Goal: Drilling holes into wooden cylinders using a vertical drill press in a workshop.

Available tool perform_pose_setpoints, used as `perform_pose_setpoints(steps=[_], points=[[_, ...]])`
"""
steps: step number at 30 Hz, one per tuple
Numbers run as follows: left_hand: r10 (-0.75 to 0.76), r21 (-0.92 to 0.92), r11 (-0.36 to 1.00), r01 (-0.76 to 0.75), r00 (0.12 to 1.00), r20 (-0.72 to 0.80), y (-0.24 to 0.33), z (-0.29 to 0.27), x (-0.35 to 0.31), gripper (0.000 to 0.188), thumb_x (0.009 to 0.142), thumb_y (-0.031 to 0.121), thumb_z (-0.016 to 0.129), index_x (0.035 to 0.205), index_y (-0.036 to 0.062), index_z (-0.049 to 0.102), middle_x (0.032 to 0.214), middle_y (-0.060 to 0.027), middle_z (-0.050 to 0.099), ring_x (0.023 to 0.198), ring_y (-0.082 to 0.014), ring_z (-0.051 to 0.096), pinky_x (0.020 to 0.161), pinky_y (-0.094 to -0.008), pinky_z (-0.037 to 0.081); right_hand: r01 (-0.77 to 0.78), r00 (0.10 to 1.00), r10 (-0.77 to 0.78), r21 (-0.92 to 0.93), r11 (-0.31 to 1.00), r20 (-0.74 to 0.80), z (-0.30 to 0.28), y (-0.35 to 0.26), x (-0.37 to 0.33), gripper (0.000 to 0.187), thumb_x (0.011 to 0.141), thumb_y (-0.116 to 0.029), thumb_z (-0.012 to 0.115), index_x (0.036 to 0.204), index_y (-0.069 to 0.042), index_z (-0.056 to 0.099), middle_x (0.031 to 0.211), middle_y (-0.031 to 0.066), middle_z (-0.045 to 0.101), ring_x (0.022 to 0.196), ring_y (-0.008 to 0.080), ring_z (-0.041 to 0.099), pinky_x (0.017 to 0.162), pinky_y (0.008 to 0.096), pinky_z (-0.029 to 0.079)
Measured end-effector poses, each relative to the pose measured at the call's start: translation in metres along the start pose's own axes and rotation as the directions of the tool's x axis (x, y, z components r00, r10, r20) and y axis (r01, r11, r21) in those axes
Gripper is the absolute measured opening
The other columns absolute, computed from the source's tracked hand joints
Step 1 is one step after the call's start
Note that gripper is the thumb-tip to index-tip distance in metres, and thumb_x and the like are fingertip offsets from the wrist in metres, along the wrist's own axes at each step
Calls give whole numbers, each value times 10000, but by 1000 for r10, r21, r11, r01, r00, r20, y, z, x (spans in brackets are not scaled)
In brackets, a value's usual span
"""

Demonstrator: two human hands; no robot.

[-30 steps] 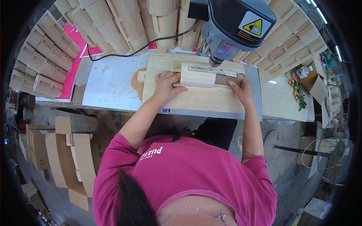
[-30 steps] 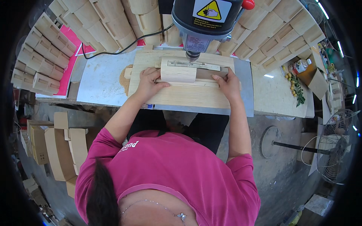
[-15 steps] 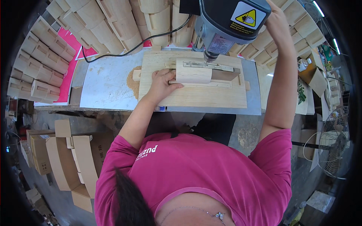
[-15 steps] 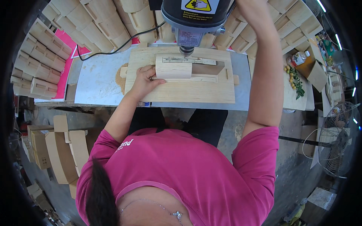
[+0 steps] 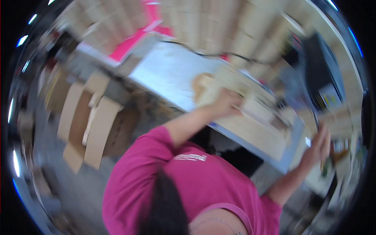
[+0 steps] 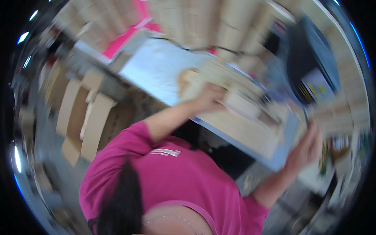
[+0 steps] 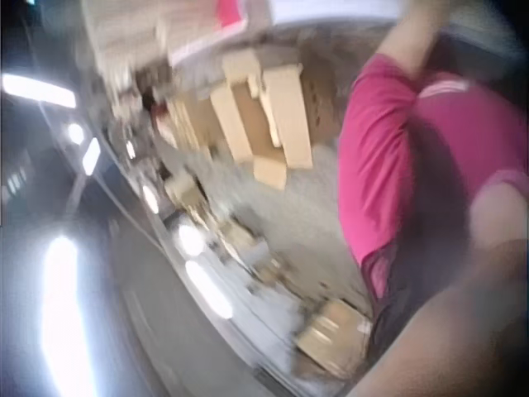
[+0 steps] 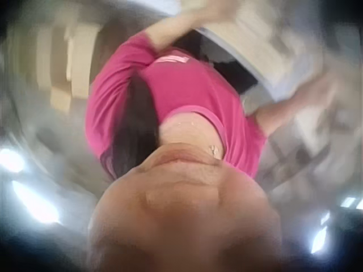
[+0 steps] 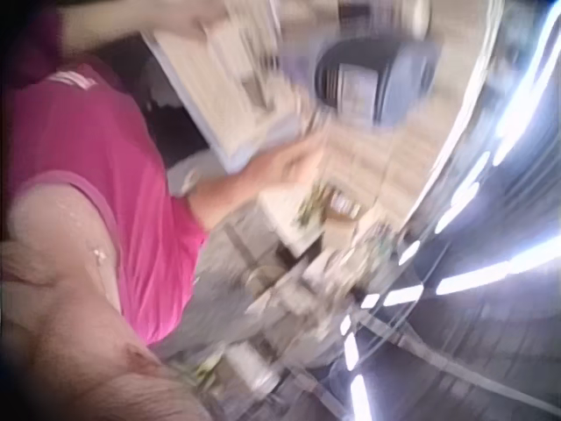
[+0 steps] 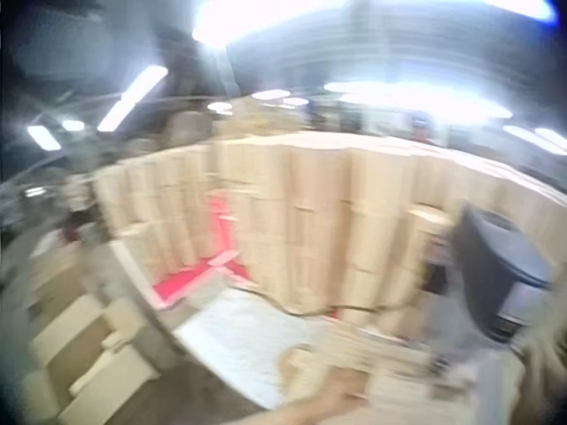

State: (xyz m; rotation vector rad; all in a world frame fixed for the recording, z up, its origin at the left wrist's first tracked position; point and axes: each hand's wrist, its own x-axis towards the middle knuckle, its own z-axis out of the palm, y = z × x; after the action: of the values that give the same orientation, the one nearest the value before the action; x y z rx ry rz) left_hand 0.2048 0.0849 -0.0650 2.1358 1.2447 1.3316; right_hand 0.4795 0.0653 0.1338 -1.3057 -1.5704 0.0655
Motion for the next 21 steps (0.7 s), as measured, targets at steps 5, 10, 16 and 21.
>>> perform_pose_setpoints(steps=[5, 10, 16, 21], points=[[-10, 151, 989, 3, 999, 44, 5, -2, -3, 364, 566, 431, 711, 713, 133, 563, 756, -8, 531, 806, -225, 522, 742, -419, 290, -15, 1000, 18, 146, 989, -21, 3, 31, -29, 262, 934, -152, 448, 1045, 39, 589, 732, 11, 491, 638, 85, 410, 557, 210, 358], [-22, 140, 990, 20, 1000, 11, 10, 10, -10, 397, 551, 406, 728, 809, 127, 614, 778, -17, 538, 820, -224, 523, 770, -415, 265, 171, 980, -158, 113, 979, -118, 17, -10, -47, 354, 919, -250, 476, 668, -11, 552, 558, 87, 487, 489, 198, 444, 463, 316, 370], [-52, 65, 997, 46, 995, 88, 8, 12, -4, 529, 547, 399, 743, 992, 136, 631, 786, -18, 541, 835, -220, 518, 779, -405, 241, 270, 948, -232, 162, 949, -220, 48, 20, -67, 345, 912, -234, 490, 669, 5, 543, 562, 106, 486, 499, 217, 452, 473, 340, 376], [-70, 89, 994, 64, 995, 74, 9, 8, -6, 530, 549, 405, 742, 997, 145, 629, 784, -16, 541, 833, -218, 518, 776, -411, 242, 308, 951, -298, 298, 904, -82, 70, 65, -71, 240, 946, -96, 387, 1015, 93, 518, 791, 130, 545, 722, 197, 529, 712, 299, 456]])
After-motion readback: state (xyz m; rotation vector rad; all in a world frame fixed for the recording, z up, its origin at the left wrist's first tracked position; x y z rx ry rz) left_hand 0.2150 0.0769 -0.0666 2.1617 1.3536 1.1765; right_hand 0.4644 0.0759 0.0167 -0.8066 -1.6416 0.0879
